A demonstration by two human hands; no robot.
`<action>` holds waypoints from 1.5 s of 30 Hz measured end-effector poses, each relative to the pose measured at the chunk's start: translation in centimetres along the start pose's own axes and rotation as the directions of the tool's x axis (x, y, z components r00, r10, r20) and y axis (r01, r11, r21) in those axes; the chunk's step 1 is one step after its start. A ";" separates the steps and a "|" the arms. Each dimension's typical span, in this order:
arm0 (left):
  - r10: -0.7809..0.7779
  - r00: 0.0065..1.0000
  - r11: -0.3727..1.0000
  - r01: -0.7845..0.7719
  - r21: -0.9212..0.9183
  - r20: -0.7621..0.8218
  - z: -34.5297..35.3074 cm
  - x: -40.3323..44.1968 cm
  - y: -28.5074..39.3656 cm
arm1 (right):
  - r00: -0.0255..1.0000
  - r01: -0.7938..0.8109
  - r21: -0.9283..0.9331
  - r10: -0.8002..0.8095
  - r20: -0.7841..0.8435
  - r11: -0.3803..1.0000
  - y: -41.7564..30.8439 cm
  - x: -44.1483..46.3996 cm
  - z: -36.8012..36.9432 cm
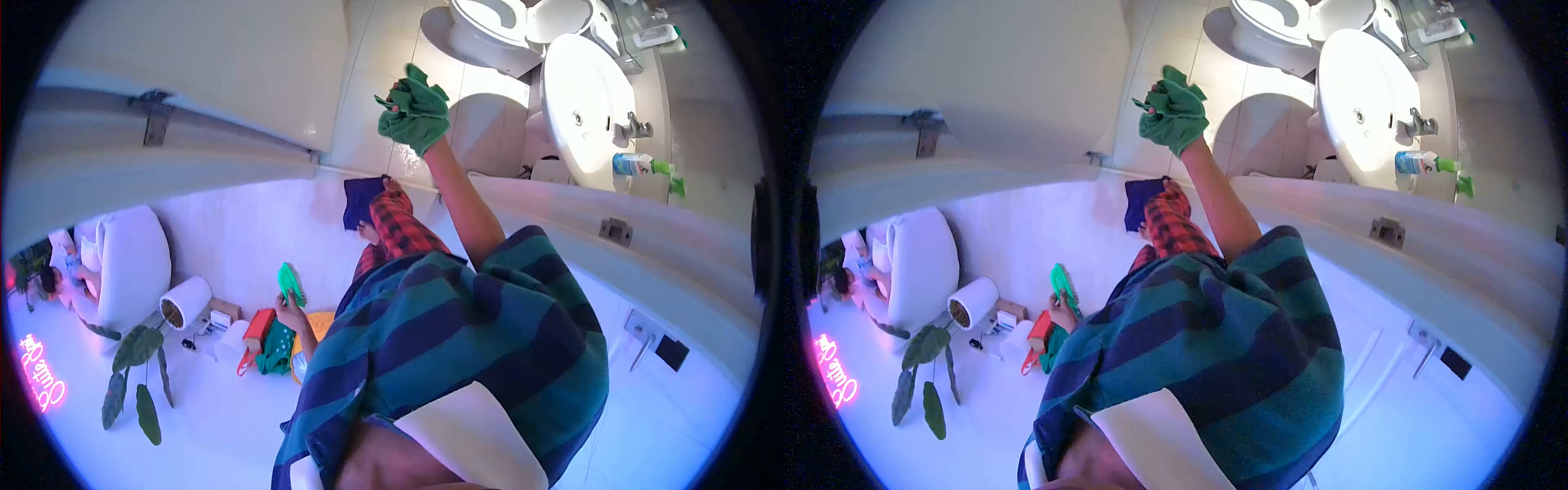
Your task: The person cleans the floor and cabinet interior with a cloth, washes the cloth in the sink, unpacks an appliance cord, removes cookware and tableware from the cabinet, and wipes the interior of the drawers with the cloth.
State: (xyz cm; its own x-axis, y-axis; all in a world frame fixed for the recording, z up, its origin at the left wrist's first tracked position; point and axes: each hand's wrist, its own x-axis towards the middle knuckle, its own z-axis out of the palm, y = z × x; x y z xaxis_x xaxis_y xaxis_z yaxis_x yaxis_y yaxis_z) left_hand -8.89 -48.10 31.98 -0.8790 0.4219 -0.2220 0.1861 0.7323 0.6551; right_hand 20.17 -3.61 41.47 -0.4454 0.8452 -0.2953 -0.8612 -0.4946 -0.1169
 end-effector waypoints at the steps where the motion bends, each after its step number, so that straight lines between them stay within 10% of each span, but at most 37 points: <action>1: -0.012 1.000 1.000 0.013 0.022 -0.007 -1.1 -0.4 -1.1 | 0.999 -0.031 -0.030 0.031 0.009 0.999 1.1 -0.3 -0.2; 8: -0.289 0.951 0.955 0.280 -0.096 -0.107 -2.7 -3.7 -13.5 | 0.862 -0.442 -0.193 0.356 -0.360 0.876 10.6 -1.4 -2.3; 9: -0.323 0.946 0.825 0.300 -0.479 0.037 -4.1 -5.0 -8.2 | 0.843 -0.508 -0.259 0.411 -0.347 0.822 13.0 -1.0 -3.0; 11: -0.440 0.864 0.897 0.411 -0.163 -0.245 -2.9 -4.7 -10.7 | 0.691 -0.723 -0.262 0.669 -0.274 0.639 18.3 -1.1 -1.5; 15: -0.787 0.616 0.375 0.416 -0.829 -0.047 -3.4 0.3 -4.4 | 0.630 -0.234 -0.940 0.775 0.048 0.249 31.6 -1.1 3.0; 16: -0.784 0.619 0.221 0.356 -0.908 0.052 -3.0 2.5 -4.3 | 0.571 -0.011 -0.979 0.805 0.159 0.201 35.2 -1.3 4.3; 18: -0.604 0.770 -0.076 0.201 -0.977 0.205 -3.0 6.0 -3.3 | 0.384 -0.266 -0.939 0.918 0.103 0.217 41.6 -1.9 6.6; 20: -0.323 0.888 -0.363 0.203 -0.909 0.327 -2.3 9.6 -1.2 | -0.001 -0.951 -0.308 0.999 -0.046 -0.015 46.2 -0.5 10.4; 21: -0.183 0.891 -0.502 0.279 -0.819 0.416 -1.6 12.4 -3.2 | 0.029 -0.952 -0.307 0.997 -0.066 0.007 49.8 -0.3 11.7; 24: -0.080 0.800 -0.655 0.407 -0.637 0.594 -5.3 19.6 1.2 | 0.059 -0.967 -0.250 0.996 -0.062 0.041 57.8 2.1 15.7; 27: -0.149 0.756 -0.455 0.520 -0.723 0.637 -11.4 26.4 6.3 | -0.096 -0.964 -0.255 0.993 0.075 -0.074 62.9 6.6 18.3; 31: 0.072 0.696 -0.433 0.667 -0.606 0.715 -18.0 37.8 6.9 | 0.366 -0.915 -0.267 0.900 -0.237 0.301 69.5 11.8 22.0; 40: 0.614 0.420 -0.387 0.898 -0.209 0.669 -23.6 65.5 9.7 | 0.669 -0.687 -0.455 0.738 -0.089 0.567 82.4 28.4 28.2; 42: 0.095 0.490 -0.349 0.832 -0.432 0.867 -27.0 72.3 13.9 | 0.769 -0.568 -0.522 0.636 -0.062 0.636 87.5 34.6 28.4; 44: 0.575 0.482 -0.443 0.863 -0.243 0.662 -27.0 79.8 11.4 | 0.622 -0.714 -0.429 0.783 -0.024 0.554 91.6 40.0 34.4; 45: 0.404 0.515 -0.367 0.848 -0.382 0.757 -28.1 83.0 11.5 | 0.623 -0.723 -0.408 0.781 -0.034 0.558 93.8 42.4 35.7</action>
State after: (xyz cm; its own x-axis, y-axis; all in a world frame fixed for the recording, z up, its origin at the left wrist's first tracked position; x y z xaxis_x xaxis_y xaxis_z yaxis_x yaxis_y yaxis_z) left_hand -92.06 -19.65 41.39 -0.0453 0.9170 -0.3962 -0.9816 -0.1145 -0.1530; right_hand -88.25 -6.91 51.85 -0.9421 0.1331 -0.3078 -0.0591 -0.9694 -0.2385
